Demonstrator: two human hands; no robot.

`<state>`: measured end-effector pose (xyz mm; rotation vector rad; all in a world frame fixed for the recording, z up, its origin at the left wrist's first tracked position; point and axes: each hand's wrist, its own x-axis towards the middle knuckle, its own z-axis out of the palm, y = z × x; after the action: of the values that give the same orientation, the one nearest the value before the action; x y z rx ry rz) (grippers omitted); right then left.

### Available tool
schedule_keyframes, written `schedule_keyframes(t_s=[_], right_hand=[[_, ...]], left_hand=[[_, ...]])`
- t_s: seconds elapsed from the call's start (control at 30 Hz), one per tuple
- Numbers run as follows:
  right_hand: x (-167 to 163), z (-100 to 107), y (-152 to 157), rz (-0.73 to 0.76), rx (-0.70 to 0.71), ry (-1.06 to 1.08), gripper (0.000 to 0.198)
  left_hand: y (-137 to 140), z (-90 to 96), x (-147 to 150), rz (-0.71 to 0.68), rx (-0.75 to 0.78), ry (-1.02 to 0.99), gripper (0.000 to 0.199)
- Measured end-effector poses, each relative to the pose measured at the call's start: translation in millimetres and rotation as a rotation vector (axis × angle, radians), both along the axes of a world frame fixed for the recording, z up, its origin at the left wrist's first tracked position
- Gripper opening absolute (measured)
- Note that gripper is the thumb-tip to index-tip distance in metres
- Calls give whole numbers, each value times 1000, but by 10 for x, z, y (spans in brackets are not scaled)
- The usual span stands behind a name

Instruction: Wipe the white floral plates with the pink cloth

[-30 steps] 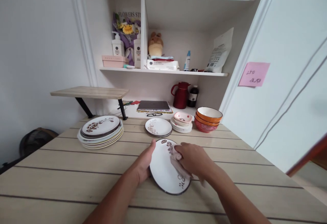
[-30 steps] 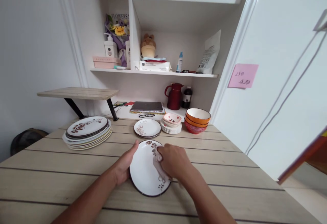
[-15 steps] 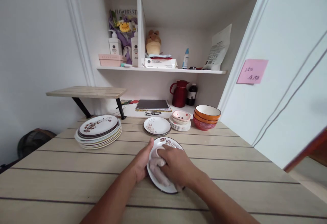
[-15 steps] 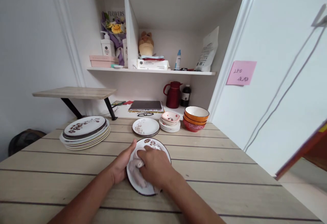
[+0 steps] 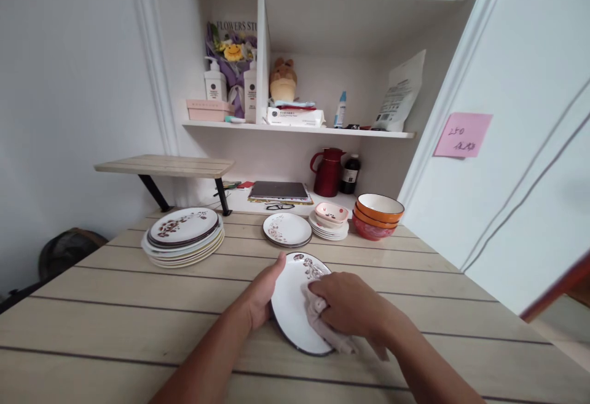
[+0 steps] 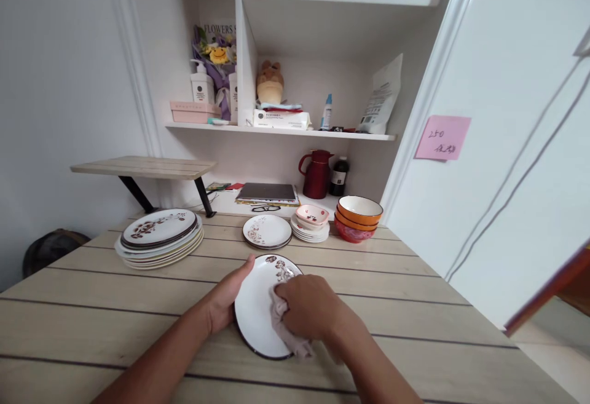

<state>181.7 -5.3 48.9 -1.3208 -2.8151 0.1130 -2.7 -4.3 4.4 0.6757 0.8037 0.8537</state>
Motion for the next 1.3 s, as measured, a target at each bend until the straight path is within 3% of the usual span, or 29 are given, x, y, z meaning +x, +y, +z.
schedule_keyframes(t_s=[0.13, 0.27, 0.5, 0.73, 0.9, 1.1, 1.3], right_hand=[[-240, -83, -40, 21, -6, 156, 14], [-424, -170, 25, -88, 92, 247, 17], [-222, -132, 210, -333, 186, 133, 16], [-14, -11, 77, -43, 6, 22, 18], [-137, -18, -29, 20, -12, 71, 18], [-357, -137, 49, -69, 45, 274, 20], [-232, -135, 198, -282, 78, 197, 19]], left_hand=[[42, -56, -9, 17, -11, -32, 61], [55, -63, 6, 90, -8, 3, 58], [6, -4, 21, 64, 5, 30, 59], [17, -37, -1, 27, 17, -10, 59], [25, -48, 7, 69, 16, 5, 56], [44, -47, 16, 117, 33, 14, 53], [-3, -1, 26, 99, 46, 58, 57]])
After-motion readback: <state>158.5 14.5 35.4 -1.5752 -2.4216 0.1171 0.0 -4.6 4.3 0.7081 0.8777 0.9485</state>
